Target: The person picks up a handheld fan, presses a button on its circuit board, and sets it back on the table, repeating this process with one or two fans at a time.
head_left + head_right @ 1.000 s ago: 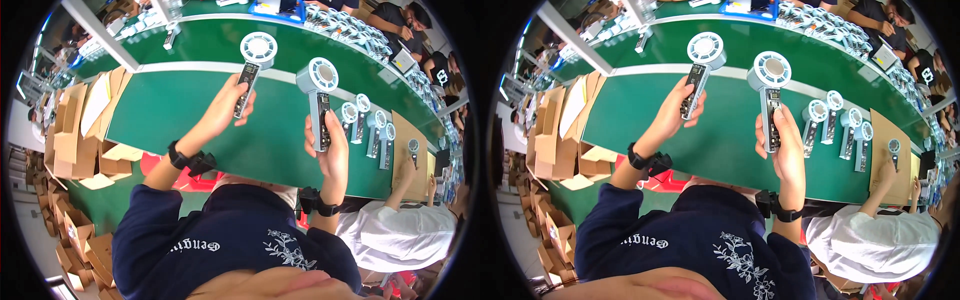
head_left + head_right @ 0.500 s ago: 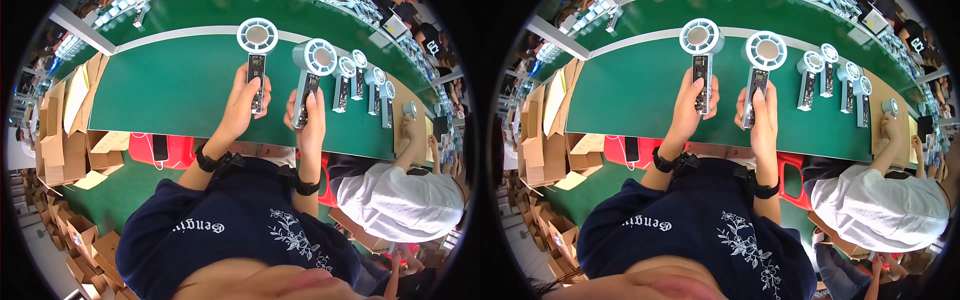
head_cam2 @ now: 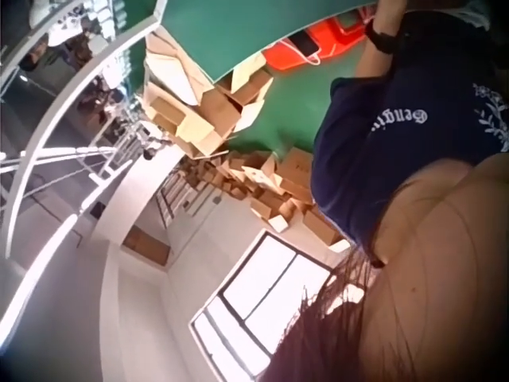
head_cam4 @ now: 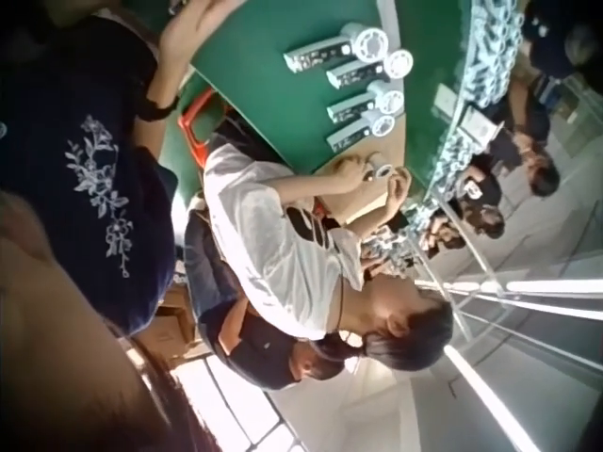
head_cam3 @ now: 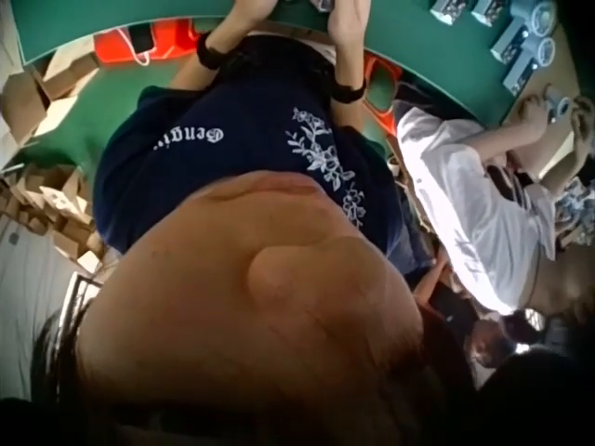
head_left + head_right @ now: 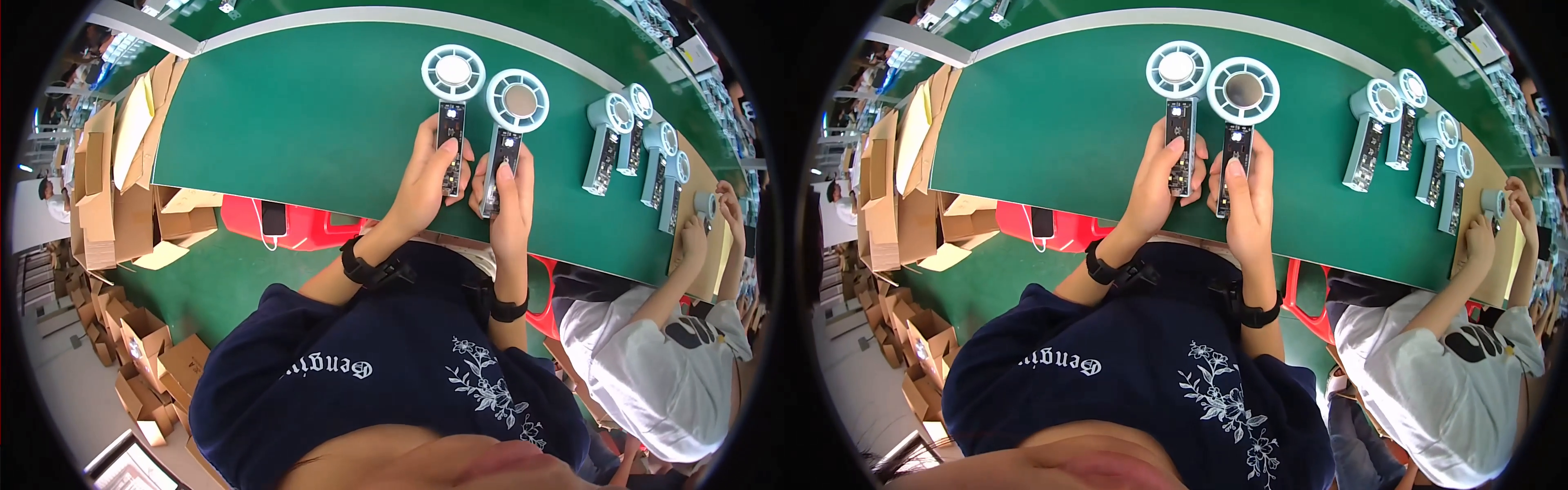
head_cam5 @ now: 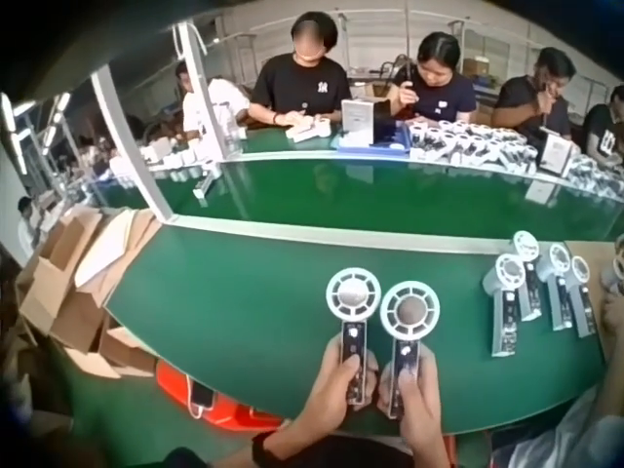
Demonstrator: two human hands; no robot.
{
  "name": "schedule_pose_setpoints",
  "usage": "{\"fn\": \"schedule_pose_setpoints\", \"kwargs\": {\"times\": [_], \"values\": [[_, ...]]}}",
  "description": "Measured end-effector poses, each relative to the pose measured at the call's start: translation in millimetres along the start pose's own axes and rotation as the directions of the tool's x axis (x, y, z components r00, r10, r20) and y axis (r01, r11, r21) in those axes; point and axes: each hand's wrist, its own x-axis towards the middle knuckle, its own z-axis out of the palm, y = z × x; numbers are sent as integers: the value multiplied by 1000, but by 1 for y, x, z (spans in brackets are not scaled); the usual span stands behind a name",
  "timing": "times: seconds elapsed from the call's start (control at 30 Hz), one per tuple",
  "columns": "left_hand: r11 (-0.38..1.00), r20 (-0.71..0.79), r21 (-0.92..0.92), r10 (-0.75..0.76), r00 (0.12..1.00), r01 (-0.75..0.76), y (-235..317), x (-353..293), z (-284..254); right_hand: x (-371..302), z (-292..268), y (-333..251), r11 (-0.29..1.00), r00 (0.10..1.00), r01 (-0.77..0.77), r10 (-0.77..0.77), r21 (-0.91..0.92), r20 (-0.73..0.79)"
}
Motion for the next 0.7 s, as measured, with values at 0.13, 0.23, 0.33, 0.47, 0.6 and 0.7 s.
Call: {"fn": "schedule_pose_setpoints", "kwargs": {"times": [0.13, 0.23, 0.33, 0.47, 0.6, 0.7], "values": [[998, -13, 55, 21, 1000, -20, -1, -3, -2, 0, 2, 1, 1000, 1000, -19, 19, 5, 2], [994, -11, 95, 50, 999, -49, 0, -4, 2, -1, 0, 1, 1000, 1000, -19, 19, -4, 3], [991, -16, 117, 63, 998, -61, 3, -4, 3, 0, 0, 1, 999, 1000, -28, 28, -18, 0], [990, -22, 127, 72, 997, -68, 3, -5, 2, 0, 1, 0, 998, 999, -42, 41, -45, -18], [982, -17, 162, 100, 995, -96, 3, -5, 2, 1, 0, 0, 999, 999, -48, 47, -26, -11], [981, -18, 172, 100, 995, -96, 4, -4, 2, 1, -2, 0, 997, 997, -70, 70, 11, 21]]}}
